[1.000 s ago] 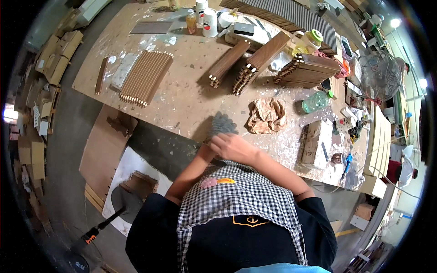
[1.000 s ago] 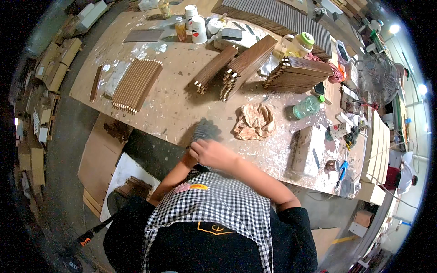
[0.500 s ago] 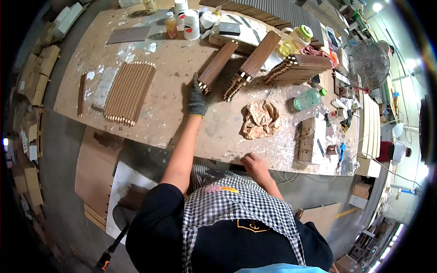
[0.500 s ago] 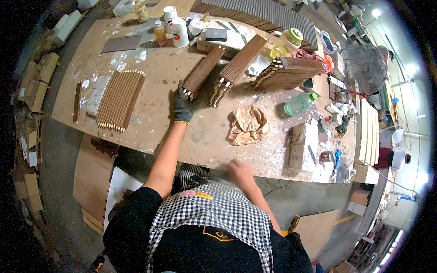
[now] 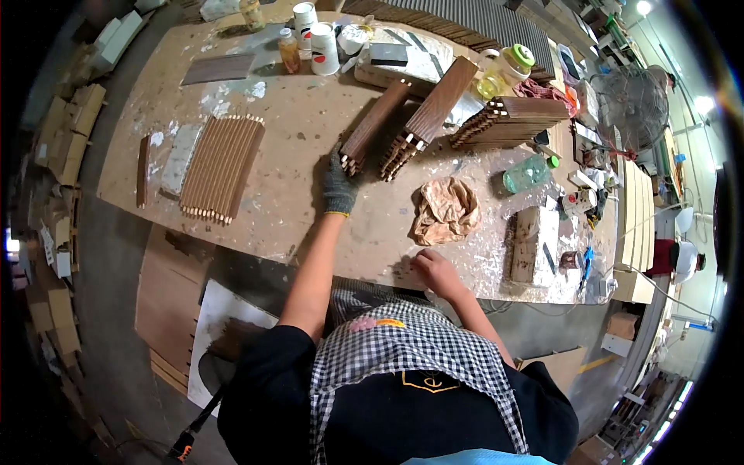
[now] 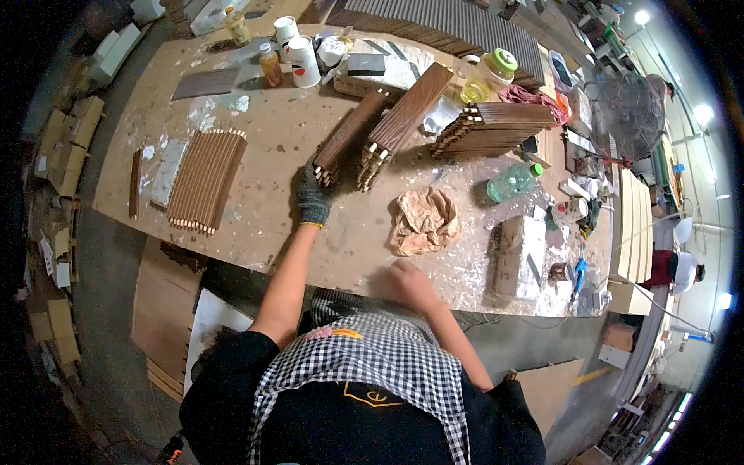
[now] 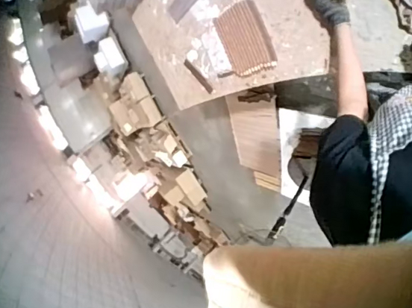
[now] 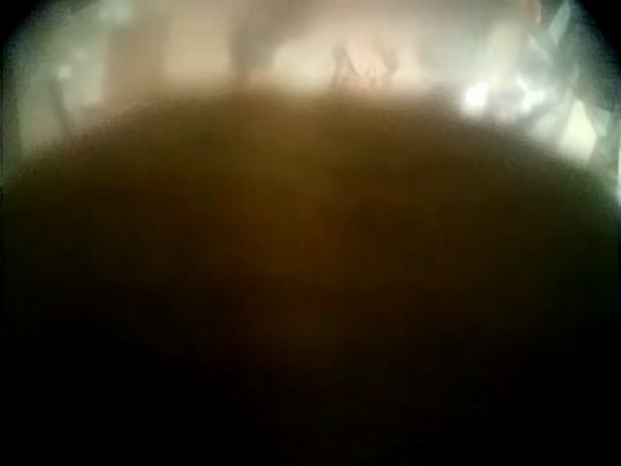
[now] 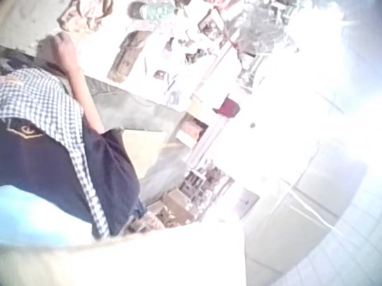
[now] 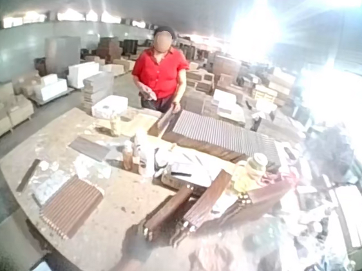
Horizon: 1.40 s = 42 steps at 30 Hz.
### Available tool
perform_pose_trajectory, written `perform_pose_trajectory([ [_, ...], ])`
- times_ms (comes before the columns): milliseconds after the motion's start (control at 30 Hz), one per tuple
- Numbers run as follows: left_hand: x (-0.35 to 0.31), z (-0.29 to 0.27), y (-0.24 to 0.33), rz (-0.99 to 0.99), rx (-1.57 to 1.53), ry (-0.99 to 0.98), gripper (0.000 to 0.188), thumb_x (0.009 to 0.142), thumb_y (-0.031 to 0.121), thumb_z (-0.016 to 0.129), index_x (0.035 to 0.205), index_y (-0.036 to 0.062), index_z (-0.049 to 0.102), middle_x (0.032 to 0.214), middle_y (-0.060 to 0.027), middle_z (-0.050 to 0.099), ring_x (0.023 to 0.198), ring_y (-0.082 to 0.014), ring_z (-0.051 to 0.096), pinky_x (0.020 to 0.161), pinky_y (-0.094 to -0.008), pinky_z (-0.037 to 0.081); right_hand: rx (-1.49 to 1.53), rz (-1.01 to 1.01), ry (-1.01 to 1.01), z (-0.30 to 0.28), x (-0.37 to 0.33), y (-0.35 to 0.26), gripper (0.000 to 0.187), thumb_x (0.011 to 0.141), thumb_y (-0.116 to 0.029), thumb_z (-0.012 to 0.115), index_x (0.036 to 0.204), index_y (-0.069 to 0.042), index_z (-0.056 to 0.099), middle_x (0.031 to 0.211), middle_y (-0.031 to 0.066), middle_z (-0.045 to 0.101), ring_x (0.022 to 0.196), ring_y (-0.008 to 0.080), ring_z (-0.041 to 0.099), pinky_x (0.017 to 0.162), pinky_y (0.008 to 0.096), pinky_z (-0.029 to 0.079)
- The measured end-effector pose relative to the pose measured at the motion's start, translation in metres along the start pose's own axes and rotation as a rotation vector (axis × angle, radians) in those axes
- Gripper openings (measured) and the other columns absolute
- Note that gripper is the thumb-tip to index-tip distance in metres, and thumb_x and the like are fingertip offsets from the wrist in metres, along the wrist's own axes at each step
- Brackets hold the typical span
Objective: The person puts on a glove, then wipes individual wooden slats using a cloth and a small block before placing them on the workbench.
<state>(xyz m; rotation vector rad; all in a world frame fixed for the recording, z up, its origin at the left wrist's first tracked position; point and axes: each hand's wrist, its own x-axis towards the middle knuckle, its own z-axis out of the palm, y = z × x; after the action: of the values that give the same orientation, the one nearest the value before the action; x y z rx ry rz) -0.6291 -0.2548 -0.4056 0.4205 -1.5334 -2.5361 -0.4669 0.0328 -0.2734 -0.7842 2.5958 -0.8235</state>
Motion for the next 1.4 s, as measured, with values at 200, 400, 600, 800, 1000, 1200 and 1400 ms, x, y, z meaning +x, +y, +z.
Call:
perform_pose_trajectory([
  [200, 0.000, 0.023, 0.049, -0.374, -0.827, -0.106, 0.080, 0.082, 0.003, 0.075, 0.150, 0.0117, 0.034, 0.144, -0.0113, 0.047, 0.127, -0.0259, 0.048, 0.105, -0.0437, 0.048, -0.045, -0.107, 0.143, -0.030, 0.035, 0.011, 0.020, 0.086, -0.007, 0.062, 0.106, -0.004, 0.062, 0.101, 0.0155, 0.061, 0.092, 0.0364, 0.062, 0.076, 0.0433, 0.053],
  [400, -0.030, 0.029, 0.068, 0.140, 0.548, 0.012, 0.073, 0.082, -0.001, 0.071, 0.148, 0.0082, 0.039, 0.144, -0.0109, 0.047, 0.127, -0.0254, 0.048, 0.103, -0.0432, 0.049, 0.162, 0.041, 0.329, -0.079, 0.067, -0.007, 0.015, 0.087, -0.004, 0.068, 0.102, -0.003, 0.069, 0.096, 0.0148, 0.066, 0.090, 0.0324, 0.066, 0.076, 0.0379, 0.053],
  [600, -0.077, -0.045, 0.100, 0.444, 1.044, 0.295, 0.066, 0.081, 0.005, 0.072, 0.142, 0.0032, 0.046, 0.137, -0.0181, 0.053, 0.125, -0.0304, 0.052, 0.109, -0.0392, 0.041, 0.614, -0.660, 0.075, -0.187, 0.074, -0.158, 0.014, 0.090, -0.019, 0.071, 0.097, -0.007, 0.075, 0.094, 0.0072, 0.069, 0.093, 0.0212, 0.064, 0.083, 0.0357, 0.053],
  [800, -0.092, -0.109, 0.139, 0.525, 1.394, 0.541, 0.061, 0.081, 0.019, 0.071, 0.136, 0.0018, 0.052, 0.138, -0.0196, 0.051, 0.133, -0.0397, 0.043, 0.115, -0.0514, 0.032, 1.179, -0.991, -0.344, -0.209, 0.077, -0.222, 0.028, 0.094, -0.019, 0.068, 0.109, 0.004, 0.073, 0.103, 0.0183, 0.070, 0.102, 0.0308, 0.064, 0.093, 0.0440, 0.052],
  [1000, -0.095, -0.167, 0.167, 0.475, 2.016, 0.657, 0.056, 0.081, 0.021, 0.072, 0.132, 0.0024, 0.056, 0.143, -0.0183, 0.049, 0.140, -0.0390, 0.036, 0.119, -0.0565, 0.021, 1.730, -0.830, -0.628, -0.205, 0.059, -0.259, 0.042, 0.103, -0.022, 0.051, 0.125, 0.012, 0.058, 0.117, 0.0272, 0.063, 0.114, 0.0413, 0.059, 0.095, 0.0493, 0.049],
  [1200, -0.092, -0.174, 0.155, 0.512, 1.949, 0.629, 0.058, 0.082, 0.020, 0.072, 0.134, 0.0024, 0.055, 0.143, -0.0180, 0.050, 0.139, -0.0375, 0.038, 0.119, -0.0556, 0.022, 1.859, -0.801, -0.575, -0.190, 0.051, -0.263, 0.056, 0.106, -0.031, 0.043, 0.121, 0.021, 0.055, 0.114, 0.0352, 0.062, 0.114, 0.0506, 0.058, 0.096, 0.0556, 0.050],
  [1400, -0.088, -0.184, 0.155, 0.586, 1.986, 0.676, 0.055, 0.083, 0.022, 0.067, 0.134, 0.0029, 0.056, 0.143, -0.0173, 0.050, 0.139, -0.0381, 0.039, 0.119, -0.0549, 0.022, 1.852, -0.757, -0.620, -0.200, 0.054, -0.272, 0.045, 0.104, -0.025, 0.048, 0.125, 0.015, 0.056, 0.117, 0.0309, 0.062, 0.115, 0.0454, 0.059, 0.097, 0.0509, 0.049],
])
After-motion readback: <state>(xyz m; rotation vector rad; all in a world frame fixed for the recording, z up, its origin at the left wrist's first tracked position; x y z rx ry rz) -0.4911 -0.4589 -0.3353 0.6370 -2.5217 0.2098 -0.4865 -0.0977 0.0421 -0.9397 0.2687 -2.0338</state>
